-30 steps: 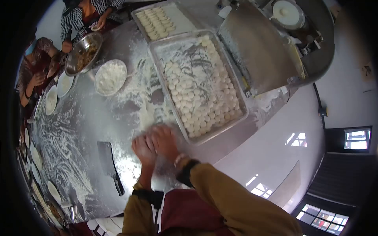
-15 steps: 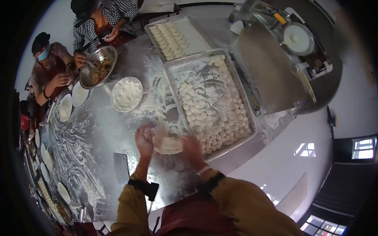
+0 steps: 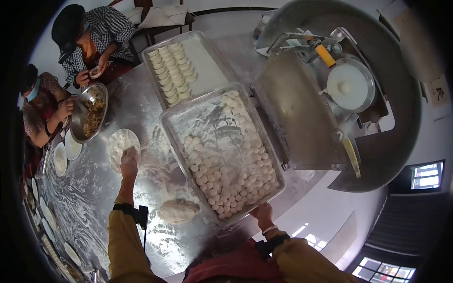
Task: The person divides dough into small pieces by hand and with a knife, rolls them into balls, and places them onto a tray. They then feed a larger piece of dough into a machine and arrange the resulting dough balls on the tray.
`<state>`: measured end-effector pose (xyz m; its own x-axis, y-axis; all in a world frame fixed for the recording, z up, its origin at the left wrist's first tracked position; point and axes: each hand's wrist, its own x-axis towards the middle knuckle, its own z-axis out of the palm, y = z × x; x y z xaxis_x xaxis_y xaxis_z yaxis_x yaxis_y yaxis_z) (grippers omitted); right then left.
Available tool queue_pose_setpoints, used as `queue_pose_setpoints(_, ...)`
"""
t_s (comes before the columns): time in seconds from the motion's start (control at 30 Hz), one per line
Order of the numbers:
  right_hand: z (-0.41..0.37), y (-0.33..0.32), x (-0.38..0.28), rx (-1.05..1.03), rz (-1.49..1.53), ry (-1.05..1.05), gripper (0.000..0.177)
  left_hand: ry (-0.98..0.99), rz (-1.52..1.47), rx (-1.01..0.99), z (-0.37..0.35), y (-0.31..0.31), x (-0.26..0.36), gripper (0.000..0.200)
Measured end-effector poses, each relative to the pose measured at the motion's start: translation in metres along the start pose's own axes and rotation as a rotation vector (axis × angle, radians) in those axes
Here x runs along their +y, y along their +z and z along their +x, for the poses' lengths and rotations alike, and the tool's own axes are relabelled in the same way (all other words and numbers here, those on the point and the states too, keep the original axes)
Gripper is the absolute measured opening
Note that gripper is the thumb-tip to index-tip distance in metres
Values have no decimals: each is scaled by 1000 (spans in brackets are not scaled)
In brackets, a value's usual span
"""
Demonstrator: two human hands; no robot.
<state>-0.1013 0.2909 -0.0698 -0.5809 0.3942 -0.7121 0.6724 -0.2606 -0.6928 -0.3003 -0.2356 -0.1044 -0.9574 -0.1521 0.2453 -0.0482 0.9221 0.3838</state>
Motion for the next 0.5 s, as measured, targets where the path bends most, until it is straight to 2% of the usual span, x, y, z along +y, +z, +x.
queue_pose_setpoints(0.03, 0, 5, -7, 112, 75, 140, 23, -56, -154, 19, -2, 14, -13, 31)
queue_pose_setpoints(0.13, 3, 10, -28, 191, -9, 100, 20, -309, -458, 11, 4, 17, -15, 24)
queue_pose_setpoints(0.2, 3, 11, -34, 196, -58, 100, 21, -556, -442, -110, 37, -55, 61, 25)
queue_pose_setpoints(0.27, 2, 12, -38, 191, -94, 100, 21, -457, -803, 306, 66, -73, 116, 20)
queue_pose_setpoints(0.3, 0, 14, -41, 189, -90, 113, 21, -383, -1085, 370, 79, -74, 141, 19)
queue_pose_setpoints(0.33, -3, 18, -44, 188, -88, 124, 21, -322, -971, 408, 94, -69, 169, 19)
queue_pose_setpoints(0.37, -4, 20, -46, 190, -81, 132, 22, -351, -910, 390, 104, -69, 214, 20)
queue_pose_setpoints(0.47, 4, 13, -33, 185, -67, 145, 24, -147, -1219, -174, 120, -15, 296, 42)
queue_pose_setpoints(0.5, 3, 13, -34, 198, -81, 151, 25, -81, -1019, -38, 117, -8, 296, 43)
